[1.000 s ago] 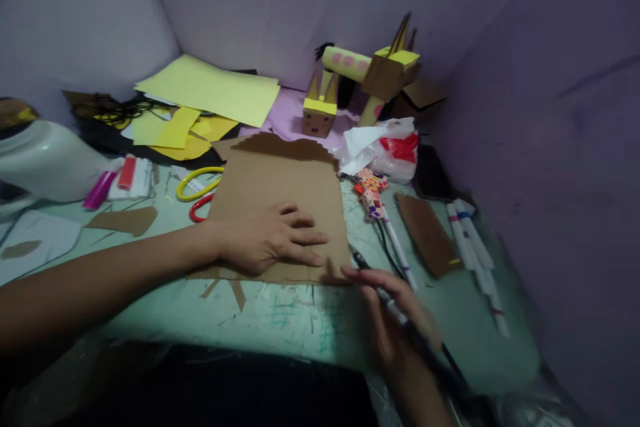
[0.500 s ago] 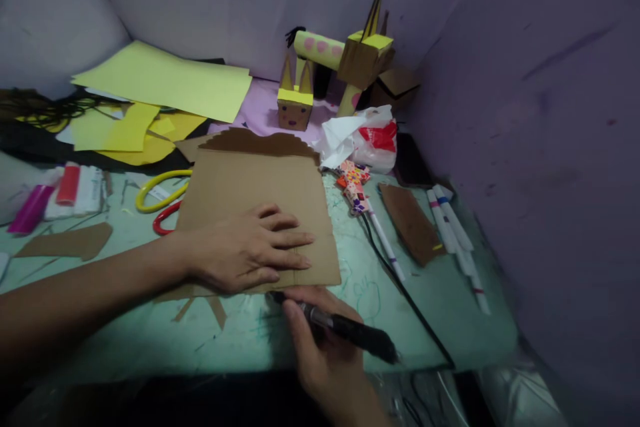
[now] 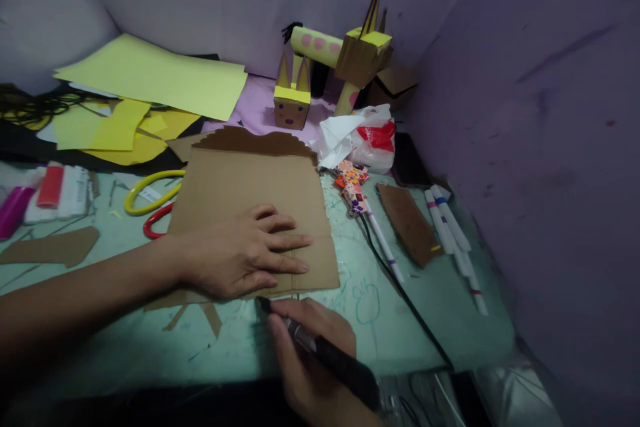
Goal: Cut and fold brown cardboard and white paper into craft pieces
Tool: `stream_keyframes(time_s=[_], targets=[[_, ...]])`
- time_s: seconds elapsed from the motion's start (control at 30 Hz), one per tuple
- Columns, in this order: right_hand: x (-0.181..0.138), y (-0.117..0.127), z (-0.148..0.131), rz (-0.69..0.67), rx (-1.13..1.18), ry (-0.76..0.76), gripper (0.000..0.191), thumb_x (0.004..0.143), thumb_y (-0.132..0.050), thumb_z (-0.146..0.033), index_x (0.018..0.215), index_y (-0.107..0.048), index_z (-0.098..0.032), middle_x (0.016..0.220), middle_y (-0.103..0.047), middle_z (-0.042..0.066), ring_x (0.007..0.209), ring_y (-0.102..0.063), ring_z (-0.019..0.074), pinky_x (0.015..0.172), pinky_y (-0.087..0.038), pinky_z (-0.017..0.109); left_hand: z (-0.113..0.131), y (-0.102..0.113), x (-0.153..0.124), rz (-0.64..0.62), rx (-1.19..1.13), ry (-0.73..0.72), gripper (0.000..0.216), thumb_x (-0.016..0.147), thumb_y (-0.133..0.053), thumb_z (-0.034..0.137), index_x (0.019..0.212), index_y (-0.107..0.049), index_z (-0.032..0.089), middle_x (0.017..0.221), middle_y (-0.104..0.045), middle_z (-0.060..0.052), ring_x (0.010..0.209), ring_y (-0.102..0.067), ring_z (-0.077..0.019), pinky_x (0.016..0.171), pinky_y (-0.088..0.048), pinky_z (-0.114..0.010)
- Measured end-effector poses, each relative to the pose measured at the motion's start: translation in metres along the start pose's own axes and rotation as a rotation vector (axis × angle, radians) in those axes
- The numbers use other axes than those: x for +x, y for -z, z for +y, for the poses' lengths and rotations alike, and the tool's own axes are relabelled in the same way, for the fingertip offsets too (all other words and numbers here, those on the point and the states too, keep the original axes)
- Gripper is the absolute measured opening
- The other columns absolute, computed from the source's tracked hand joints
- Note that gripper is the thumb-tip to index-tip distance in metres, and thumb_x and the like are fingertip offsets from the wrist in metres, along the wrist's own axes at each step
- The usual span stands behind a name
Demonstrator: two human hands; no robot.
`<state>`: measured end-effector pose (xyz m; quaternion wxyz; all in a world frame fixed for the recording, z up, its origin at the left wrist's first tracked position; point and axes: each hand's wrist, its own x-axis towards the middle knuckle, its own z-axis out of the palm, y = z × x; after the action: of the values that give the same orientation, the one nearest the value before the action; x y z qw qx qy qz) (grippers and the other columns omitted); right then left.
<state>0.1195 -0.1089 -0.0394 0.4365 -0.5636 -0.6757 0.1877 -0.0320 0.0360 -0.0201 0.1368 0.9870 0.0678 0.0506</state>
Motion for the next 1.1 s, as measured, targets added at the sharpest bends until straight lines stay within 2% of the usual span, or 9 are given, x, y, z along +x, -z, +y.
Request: stream_keyframes(time_s=[0.3,0.47,0.6,0.9,1.1], targets=[[-0.004,0.003,0.005,-0.080,-0.008,0.055,0.019,0.080,-0.059,-0.012,0.096,-0.063,-0.022,0.074,-0.072,0.001,0.060,-0.069,0.0150,0.054,-0.057,0.024,0.000,0.002,0.000,-0.019,-0.016,0.015,0.039,0.089,-0.045,0.035,0.127,-0.054,0.032,0.143,-0.046,0.001,0.124,-0.042,-0.0283,0.099,-0.027,-0.048],[-0.003,0.002,0.004,-0.075,0.003,0.054,0.018,0.081,-0.059,-0.012,0.095,-0.062,-0.022,0.071,-0.072,0.001,0.058,-0.069,0.0144,0.052,-0.056,0.023,0.000,0.002,0.001,0.000,-0.027,0.005,0.038,0.088,-0.048,0.034,0.125,-0.056,0.031,0.142,-0.047,0.000,0.123,-0.044,-0.0289,0.098,-0.029,-0.048],[-0.004,0.000,0.006,-0.052,0.006,0.049,0.016,0.081,-0.058,-0.012,0.093,-0.063,-0.021,0.072,-0.072,0.002,0.059,-0.069,0.0148,0.055,-0.056,0.023,0.000,0.002,0.001,0.001,-0.041,0.009,0.038,0.088,-0.048,0.034,0.125,-0.056,0.031,0.142,-0.047,0.000,0.123,-0.043,-0.0291,0.099,-0.028,-0.049],[-0.009,0.001,0.008,0.044,0.005,-0.052,0.013,0.081,-0.057,-0.015,0.085,-0.067,-0.023,0.061,-0.068,-0.001,0.053,-0.066,0.0143,0.050,-0.053,0.023,0.000,0.003,0.001,-0.050,-0.024,0.029,0.039,0.089,-0.046,0.034,0.128,-0.052,0.034,0.144,-0.044,0.002,0.125,-0.040,-0.0286,0.099,-0.026,-0.049],[-0.011,0.001,0.005,0.140,0.026,-0.177,0.012,0.082,-0.057,-0.021,0.080,-0.068,-0.023,0.063,-0.069,0.001,0.052,-0.064,0.0151,0.049,-0.052,0.024,0.000,0.003,0.002,-0.038,-0.034,0.030,0.039,0.089,-0.046,0.035,0.127,-0.053,0.033,0.143,-0.045,0.001,0.124,-0.041,-0.0294,0.098,-0.027,-0.049]])
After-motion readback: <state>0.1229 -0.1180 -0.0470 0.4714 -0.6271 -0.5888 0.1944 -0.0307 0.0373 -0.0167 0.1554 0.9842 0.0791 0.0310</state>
